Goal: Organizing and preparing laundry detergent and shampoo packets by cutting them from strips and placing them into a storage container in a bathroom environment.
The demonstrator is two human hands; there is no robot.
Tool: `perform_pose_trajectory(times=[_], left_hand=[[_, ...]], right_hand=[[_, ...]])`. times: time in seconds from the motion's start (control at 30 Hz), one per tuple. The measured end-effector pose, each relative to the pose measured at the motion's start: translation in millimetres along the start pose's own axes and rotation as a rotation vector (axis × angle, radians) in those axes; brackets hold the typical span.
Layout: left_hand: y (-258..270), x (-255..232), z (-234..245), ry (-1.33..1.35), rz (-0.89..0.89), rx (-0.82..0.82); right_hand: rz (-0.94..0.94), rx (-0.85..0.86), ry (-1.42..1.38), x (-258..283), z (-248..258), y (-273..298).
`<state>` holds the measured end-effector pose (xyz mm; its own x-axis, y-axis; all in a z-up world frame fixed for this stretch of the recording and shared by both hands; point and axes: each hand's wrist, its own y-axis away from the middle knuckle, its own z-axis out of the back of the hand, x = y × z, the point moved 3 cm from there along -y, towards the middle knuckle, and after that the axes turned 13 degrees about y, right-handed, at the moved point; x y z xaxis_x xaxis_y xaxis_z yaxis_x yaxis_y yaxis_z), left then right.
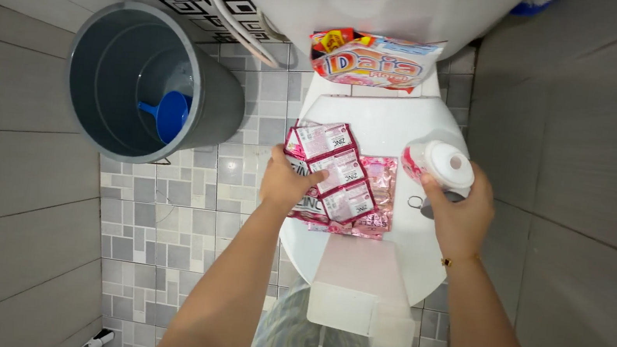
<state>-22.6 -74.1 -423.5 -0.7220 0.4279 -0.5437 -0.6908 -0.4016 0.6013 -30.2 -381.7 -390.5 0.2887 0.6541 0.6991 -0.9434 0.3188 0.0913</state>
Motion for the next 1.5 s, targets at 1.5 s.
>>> perform_pose_trajectory(times=[1.5], left_hand=[[33, 7, -39, -0.723, -1.087, 0.399]], right_hand=[[-0.162, 0.237, 0.530, -99, -25, 63]])
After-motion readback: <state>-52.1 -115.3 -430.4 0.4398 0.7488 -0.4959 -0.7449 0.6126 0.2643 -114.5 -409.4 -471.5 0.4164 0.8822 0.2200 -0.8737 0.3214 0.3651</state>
